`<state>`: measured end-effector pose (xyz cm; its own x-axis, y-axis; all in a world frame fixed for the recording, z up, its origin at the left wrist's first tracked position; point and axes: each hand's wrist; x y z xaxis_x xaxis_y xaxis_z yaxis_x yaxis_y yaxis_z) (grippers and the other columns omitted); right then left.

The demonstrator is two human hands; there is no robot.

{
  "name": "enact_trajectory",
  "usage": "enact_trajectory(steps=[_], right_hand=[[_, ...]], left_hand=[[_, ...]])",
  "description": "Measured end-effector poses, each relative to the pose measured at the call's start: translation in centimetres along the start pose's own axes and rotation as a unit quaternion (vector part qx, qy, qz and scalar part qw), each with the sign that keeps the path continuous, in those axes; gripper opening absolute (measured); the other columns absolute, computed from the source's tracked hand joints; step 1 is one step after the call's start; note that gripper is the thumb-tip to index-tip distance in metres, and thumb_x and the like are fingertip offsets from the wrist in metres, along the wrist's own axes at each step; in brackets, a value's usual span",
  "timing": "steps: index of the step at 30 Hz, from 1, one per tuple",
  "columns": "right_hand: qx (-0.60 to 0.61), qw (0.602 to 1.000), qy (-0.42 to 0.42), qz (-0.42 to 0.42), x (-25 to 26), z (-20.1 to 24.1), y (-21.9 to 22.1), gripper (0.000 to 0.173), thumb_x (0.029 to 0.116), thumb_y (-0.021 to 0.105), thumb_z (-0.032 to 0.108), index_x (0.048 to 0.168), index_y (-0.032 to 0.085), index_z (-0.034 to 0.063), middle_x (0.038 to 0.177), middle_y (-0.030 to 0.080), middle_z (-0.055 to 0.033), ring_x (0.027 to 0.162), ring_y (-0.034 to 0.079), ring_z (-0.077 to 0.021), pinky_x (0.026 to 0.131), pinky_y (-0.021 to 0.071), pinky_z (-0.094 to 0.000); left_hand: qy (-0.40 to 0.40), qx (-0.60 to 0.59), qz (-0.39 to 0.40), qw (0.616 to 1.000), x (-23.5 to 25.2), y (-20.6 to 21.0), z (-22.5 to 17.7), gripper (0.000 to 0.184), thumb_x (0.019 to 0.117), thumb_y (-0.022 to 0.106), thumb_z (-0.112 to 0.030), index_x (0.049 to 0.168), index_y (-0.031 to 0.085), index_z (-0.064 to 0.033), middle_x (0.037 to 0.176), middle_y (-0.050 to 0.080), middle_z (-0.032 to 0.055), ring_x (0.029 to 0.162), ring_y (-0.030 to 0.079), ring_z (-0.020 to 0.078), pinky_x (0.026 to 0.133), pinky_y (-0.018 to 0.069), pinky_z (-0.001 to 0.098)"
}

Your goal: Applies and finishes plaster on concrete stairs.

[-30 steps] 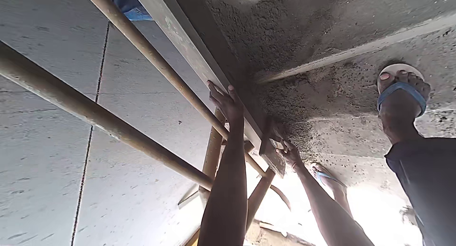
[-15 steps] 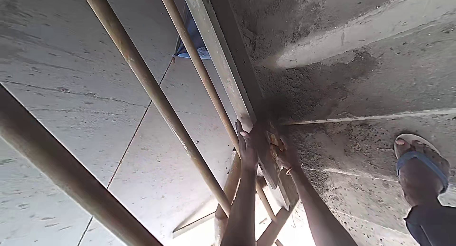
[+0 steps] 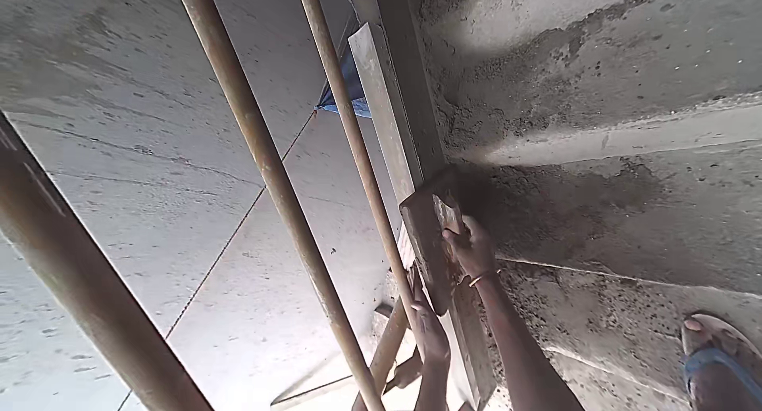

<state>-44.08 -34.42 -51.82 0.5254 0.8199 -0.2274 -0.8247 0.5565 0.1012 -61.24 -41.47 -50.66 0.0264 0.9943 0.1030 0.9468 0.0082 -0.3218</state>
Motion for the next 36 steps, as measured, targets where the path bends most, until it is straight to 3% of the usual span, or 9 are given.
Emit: enact_trajectory(steps=[4, 8, 12, 15, 19, 22, 26, 31, 36], right_hand=[[0.002, 1.000, -0.026, -0.003, 2.2, 3.3, -0.1, 0.054, 0.0871, 0.076, 0.040, 0.130, 0.068, 0.0086, 0.108, 0.075, -0.0082, 0.095, 0.072, -0.0195, 0.089, 0.0597, -0.0461], [-0.003, 0.999, -0.043, -0.012, 4.8, 6.9, -0.1, 0.052, 0.0885, 0.076, 0.040, 0.132, 0.068, 0.0128, 0.109, 0.076, -0.0074, 0.096, 0.073, -0.0204, 0.089, 0.0589, -0.0488], [-0.022, 0.999, -0.044, -0.015, 7.4, 10.8, -0.2, 0.056, 0.0921, 0.075, 0.040, 0.141, 0.062, 0.0156, 0.109, 0.075, -0.0107, 0.098, 0.072, -0.0272, 0.091, 0.0569, -0.0547], [-0.018, 0.999, -0.030, -0.029, 9.4, 13.0, 0.1, 0.058, 0.0943, 0.073, 0.044, 0.145, 0.059, 0.0222, 0.111, 0.075, -0.0113, 0.098, 0.072, -0.0304, 0.088, 0.0562, -0.0591], [-0.013, 0.999, -0.020, -0.026, 11.1, 14.8, -0.1, 0.056, 0.0979, 0.067, 0.048, 0.148, 0.056, 0.0242, 0.111, 0.075, -0.0129, 0.098, 0.072, -0.0329, 0.087, 0.0554, -0.0618], [-0.018, 0.999, -0.022, -0.026, 11.4, 15.2, -0.2, 0.057, 0.0985, 0.066, 0.046, 0.149, 0.055, 0.0224, 0.111, 0.074, -0.0140, 0.099, 0.072, -0.0336, 0.089, 0.0549, -0.0617], [-0.010, 0.999, -0.028, -0.031, 11.6, 15.9, -0.2, 0.057, 0.0984, 0.068, 0.044, 0.149, 0.055, 0.0219, 0.116, 0.074, -0.0139, 0.101, 0.071, -0.0341, 0.090, 0.0547, -0.0619], [-0.020, 0.996, -0.068, -0.053, 12.6, 17.0, -0.1, 0.056, 0.0978, 0.068, 0.045, 0.147, 0.058, 0.0220, 0.115, 0.074, -0.0127, 0.099, 0.072, -0.0332, 0.087, 0.0554, -0.0622], [-0.012, 0.994, -0.084, -0.066, 13.1, 16.8, 0.1, 0.055, 0.0974, 0.068, 0.045, 0.146, 0.059, 0.0211, 0.111, 0.075, -0.0118, 0.096, 0.072, -0.0317, 0.085, 0.0566, -0.0606]], left_hand=[[-0.013, -0.026, -0.081, 0.996, 0.9, 0.9, 2.5, 0.095, 0.1000, 0.027, -0.073, 0.156, 0.030, 0.0040, 0.159, 0.040, 0.0148, 0.146, 0.039, 0.0138, 0.123, 0.0289, 0.0310], [-0.004, 0.081, -0.076, 0.994, 1.4, 1.6, 1.5, 0.093, 0.1024, 0.020, -0.070, 0.156, 0.029, 0.0056, 0.161, 0.037, 0.0158, 0.148, 0.035, 0.0114, 0.124, 0.0255, 0.0279], [0.002, 0.156, -0.086, 0.984, 2.9, 2.8, -0.4, 0.083, 0.1060, 0.025, -0.059, 0.152, 0.034, 0.0092, 0.155, 0.043, 0.0212, 0.144, 0.040, 0.0122, 0.121, 0.0293, 0.0253], [0.030, 0.144, -0.086, 0.985, 5.0, 3.7, -1.5, 0.066, 0.1096, 0.027, -0.041, 0.150, 0.038, 0.0105, 0.155, 0.042, 0.0232, 0.145, 0.040, 0.0158, 0.121, 0.0290, 0.0275], [0.031, 0.120, -0.089, 0.988, 7.8, 4.9, -2.6, 0.049, 0.1051, 0.044, -0.021, 0.144, 0.046, 0.0086, 0.146, 0.052, 0.0200, 0.135, 0.050, 0.0153, 0.115, 0.0387, 0.0277], [0.005, 0.164, -0.078, 0.983, 9.1, 5.3, -3.4, 0.049, 0.0976, 0.062, -0.018, 0.139, 0.049, 0.0037, 0.126, 0.063, 0.0148, 0.112, 0.061, 0.0128, 0.098, 0.0508, 0.0281], [-0.005, 0.177, -0.077, 0.981, 10.6, 5.9, -4.4, 0.065, 0.0833, 0.082, -0.025, 0.134, 0.052, 0.0023, 0.116, 0.064, 0.0128, 0.104, 0.061, 0.0137, 0.095, 0.0515, 0.0310], [0.015, 0.246, -0.052, 0.968, 12.3, 5.9, -5.0, 0.072, 0.0837, 0.083, -0.024, 0.140, 0.049, 0.0051, 0.127, 0.062, 0.0196, 0.114, 0.060, 0.0214, 0.102, 0.0491, 0.0393], [0.020, 0.205, -0.042, 0.978, 12.4, 5.7, -5.1, 0.071, 0.0845, 0.081, -0.017, 0.142, 0.045, 0.0031, 0.122, 0.063, 0.0163, 0.107, 0.063, 0.0170, 0.096, 0.0536, 0.0341]])
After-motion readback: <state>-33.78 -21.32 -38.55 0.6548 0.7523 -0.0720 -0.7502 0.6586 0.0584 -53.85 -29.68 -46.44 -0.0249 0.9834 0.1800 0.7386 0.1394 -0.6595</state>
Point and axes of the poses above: each hand's wrist, its own x-axis towards the middle knuckle, its own y-axis out of the palm, z = x × y
